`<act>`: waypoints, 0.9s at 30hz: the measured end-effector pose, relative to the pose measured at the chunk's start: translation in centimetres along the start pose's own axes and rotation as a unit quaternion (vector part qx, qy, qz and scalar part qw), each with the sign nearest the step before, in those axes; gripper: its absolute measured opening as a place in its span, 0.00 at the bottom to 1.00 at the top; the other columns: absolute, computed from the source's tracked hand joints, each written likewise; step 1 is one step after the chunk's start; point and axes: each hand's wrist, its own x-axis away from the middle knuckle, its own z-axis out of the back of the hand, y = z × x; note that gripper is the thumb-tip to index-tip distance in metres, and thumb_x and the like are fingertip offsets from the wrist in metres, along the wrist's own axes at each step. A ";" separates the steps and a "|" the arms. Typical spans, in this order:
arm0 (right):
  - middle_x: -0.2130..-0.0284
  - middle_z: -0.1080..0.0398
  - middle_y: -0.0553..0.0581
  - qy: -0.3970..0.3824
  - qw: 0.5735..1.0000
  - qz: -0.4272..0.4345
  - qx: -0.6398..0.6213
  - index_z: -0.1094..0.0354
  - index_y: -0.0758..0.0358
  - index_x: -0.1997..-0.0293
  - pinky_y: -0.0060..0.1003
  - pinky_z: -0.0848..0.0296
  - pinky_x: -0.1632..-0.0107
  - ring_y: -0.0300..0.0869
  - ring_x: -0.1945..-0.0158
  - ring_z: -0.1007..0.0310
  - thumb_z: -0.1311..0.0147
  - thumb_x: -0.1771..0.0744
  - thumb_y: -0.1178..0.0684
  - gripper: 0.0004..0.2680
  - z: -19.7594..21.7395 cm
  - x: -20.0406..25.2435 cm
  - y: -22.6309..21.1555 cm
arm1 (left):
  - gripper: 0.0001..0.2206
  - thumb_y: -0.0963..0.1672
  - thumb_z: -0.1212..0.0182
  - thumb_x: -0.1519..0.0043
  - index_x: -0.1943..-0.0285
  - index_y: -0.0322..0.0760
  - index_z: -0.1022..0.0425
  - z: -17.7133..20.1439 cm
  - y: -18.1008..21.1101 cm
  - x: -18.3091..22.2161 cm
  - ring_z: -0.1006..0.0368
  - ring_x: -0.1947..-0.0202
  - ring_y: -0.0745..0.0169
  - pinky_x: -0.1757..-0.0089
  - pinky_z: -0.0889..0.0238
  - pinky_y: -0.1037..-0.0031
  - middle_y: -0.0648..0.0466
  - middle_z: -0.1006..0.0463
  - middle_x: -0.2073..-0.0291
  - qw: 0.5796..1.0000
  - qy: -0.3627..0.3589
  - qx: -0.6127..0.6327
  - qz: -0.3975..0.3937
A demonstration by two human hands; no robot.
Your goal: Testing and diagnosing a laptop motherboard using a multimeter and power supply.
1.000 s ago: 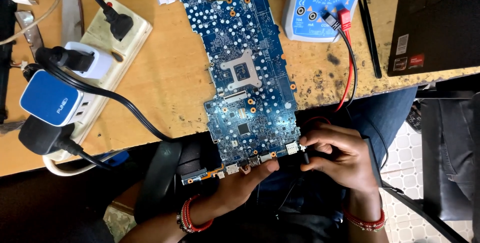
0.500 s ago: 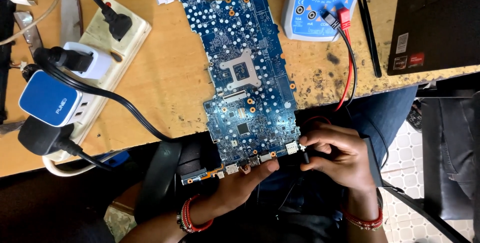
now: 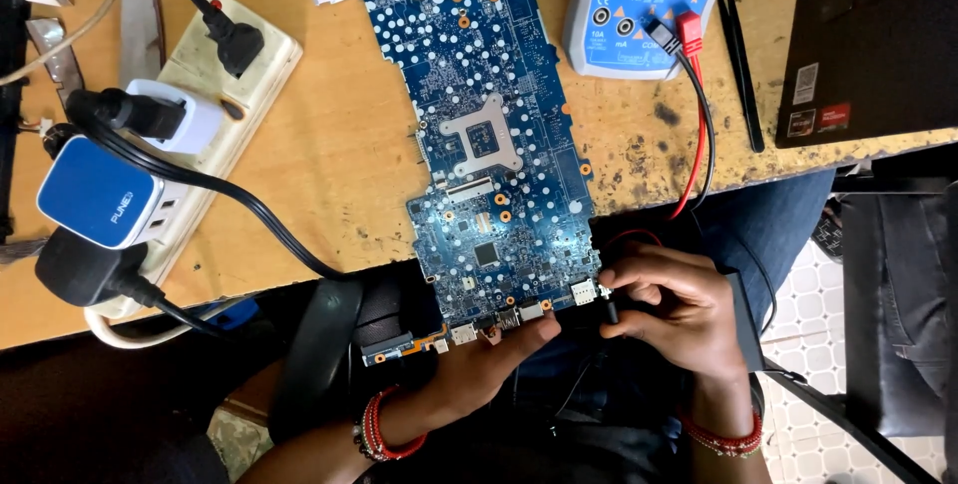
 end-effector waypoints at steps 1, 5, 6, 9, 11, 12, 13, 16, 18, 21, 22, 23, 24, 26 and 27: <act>0.73 0.35 0.49 0.000 1.000 0.000 0.000 0.27 0.66 0.57 0.29 0.42 0.66 0.33 0.72 0.49 0.31 0.42 0.54 0.14 0.0 0.0 0.0 | 0.24 0.56 0.36 0.47 0.43 0.52 0.15 -0.1 -0.1 -0.1 0.23 0.42 0.82 0.43 0.36 0.85 0.67 0.13 0.48 1.000 0.000 0.000 0.000; 0.73 0.35 0.48 0.001 1.000 0.000 0.005 0.27 0.66 0.57 0.28 0.42 0.66 0.33 0.72 0.48 0.31 0.41 0.53 0.14 -0.1 -0.1 -0.2 | 0.22 0.52 0.44 0.37 0.32 0.63 0.36 1.5 -7.6 -5.9 0.26 0.37 0.74 0.49 0.38 0.84 0.68 0.29 0.33 0.966 -0.043 -0.183 -0.177; 0.73 0.35 0.48 0.001 1.000 0.000 0.004 0.27 0.66 0.57 0.28 0.42 0.66 0.33 0.72 0.48 0.31 0.41 0.53 0.14 -0.1 -0.1 -0.2 | 0.27 0.51 0.52 0.28 0.23 0.79 0.57 2.3 -11.3 -8.8 0.29 0.35 0.69 0.58 0.39 0.83 0.71 0.44 0.22 0.854 -0.067 -0.389 -0.340; 0.74 0.37 0.48 0.001 1.000 -0.003 0.004 0.26 0.66 0.56 0.28 0.42 0.66 0.33 0.71 0.47 0.31 0.41 0.54 0.14 -0.1 0.1 -0.2 | 0.41 0.39 0.39 0.35 0.18 0.66 0.61 2.7 -13.8 -10.1 0.22 0.61 0.51 0.56 0.34 0.70 0.63 0.42 0.22 0.740 0.013 -0.462 -0.489; 0.73 0.37 0.48 0.001 1.000 -0.002 0.002 0.27 0.66 0.56 0.28 0.42 0.65 0.33 0.71 0.47 0.31 0.41 0.54 0.14 -0.1 -0.1 -0.4 | 0.32 0.50 0.48 0.36 0.23 0.81 0.57 2.0 -10.0 -7.9 0.22 0.60 0.65 0.56 0.39 0.77 0.71 0.31 0.31 0.858 -0.028 -0.402 -0.319; 0.73 0.36 0.49 0.000 1.000 -0.002 0.000 0.27 0.66 0.56 0.28 0.42 0.64 0.34 0.71 0.47 0.32 0.41 0.53 0.14 -0.2 -0.2 -0.5 | 0.25 0.62 0.57 0.36 0.28 0.96 0.53 1.7 -8.2 -6.8 0.22 0.60 0.78 0.56 0.44 0.85 0.80 0.21 0.40 0.934 -0.070 -0.325 -0.132; 0.73 0.36 0.49 0.001 1.000 -0.002 0.000 0.27 0.66 0.56 0.28 0.42 0.64 0.34 0.71 0.47 0.32 0.41 0.53 0.14 -0.2 -0.2 -0.6 | 0.25 0.62 0.57 0.36 0.28 0.96 0.53 2.0 -9.9 -7.8 0.22 0.60 0.78 0.56 0.44 0.85 0.80 0.21 0.40 0.934 -0.071 -0.325 -0.132; 0.73 0.37 0.49 -0.002 1.000 0.001 -0.007 0.27 0.67 0.56 0.29 0.42 0.65 0.33 0.71 0.47 0.32 0.40 0.53 0.13 -0.3 -0.2 -0.6 | 0.42 0.33 0.39 0.37 0.18 0.56 0.58 2.6 -13.1 -9.9 0.23 0.69 0.62 0.79 0.46 0.76 0.55 0.42 0.21 0.698 0.042 -0.452 -0.553; 0.74 0.38 0.48 -0.003 1.000 0.011 -0.013 0.28 0.67 0.54 0.29 0.40 0.63 0.34 0.71 0.45 0.32 0.40 0.54 0.14 -0.3 -0.2 -0.4 | 0.40 0.37 0.38 0.35 0.18 0.61 0.58 2.5 -13.1 -10.0 0.18 0.55 0.60 0.78 0.39 0.74 0.60 0.45 0.21 0.723 0.024 -0.456 -0.518; 0.75 0.42 0.47 0.001 1.000 0.018 -0.006 0.29 0.66 0.55 0.32 0.38 0.61 0.35 0.71 0.45 0.33 0.39 0.52 0.14 -0.6 -0.4 -0.7 | 0.28 0.63 0.56 0.42 0.28 0.88 0.38 0.8 -3.0 -2.7 0.49 0.81 0.84 0.73 0.61 0.79 0.87 0.19 0.47 0.969 -0.065 -0.234 -0.038; 0.75 0.42 0.47 0.001 1.000 0.018 -0.006 0.29 0.66 0.55 0.32 0.38 0.61 0.35 0.71 0.45 0.33 0.39 0.52 0.14 -0.6 -0.4 -0.7 | 0.28 0.63 0.56 0.42 0.28 0.88 0.38 0.6 -1.9 -1.8 0.49 0.81 0.84 0.73 0.61 0.79 0.87 0.19 0.47 0.969 -0.065 -0.234 -0.038; 0.75 0.42 0.48 -0.002 1.000 0.022 -0.007 0.29 0.66 0.55 0.32 0.38 0.61 0.35 0.71 0.45 0.33 0.39 0.52 0.14 -0.6 -0.4 -0.7 | 0.29 0.65 0.56 0.46 0.33 0.84 0.30 0.3 -0.8 -0.8 0.49 0.81 0.82 0.72 0.60 0.77 0.76 0.33 0.67 0.976 -0.037 -0.216 0.012; 0.75 0.42 0.48 -0.004 1.000 0.026 -0.007 0.29 0.66 0.54 0.32 0.37 0.61 0.35 0.71 0.45 0.33 0.39 0.53 0.14 -0.6 -0.4 -0.7 | 0.32 0.67 0.56 0.51 0.37 0.81 0.21 0.1 0.3 0.1 0.50 0.82 0.80 0.71 0.59 0.76 0.65 0.47 0.88 0.978 -0.009 -0.199 0.061; 0.75 0.41 0.48 -0.008 1.000 0.026 -0.006 0.29 0.66 0.54 0.33 0.37 0.60 0.35 0.70 0.44 0.33 0.39 0.53 0.14 -0.5 -0.4 -0.7 | 0.30 0.66 0.53 0.49 0.38 0.77 0.20 0.1 -0.1 -0.3 0.53 0.84 0.79 0.72 0.63 0.75 0.65 0.50 0.89 0.982 -0.010 -0.180 0.046; 0.75 0.41 0.48 -0.013 1.000 0.025 -0.005 0.29 0.66 0.53 0.33 0.37 0.59 0.35 0.70 0.43 0.33 0.39 0.54 0.14 -0.4 -0.4 -0.7 | 0.29 0.65 0.50 0.47 0.39 0.73 0.18 0.1 -0.4 -0.4 0.57 0.85 0.79 0.73 0.66 0.75 0.65 0.52 0.90 0.986 -0.011 -0.161 0.032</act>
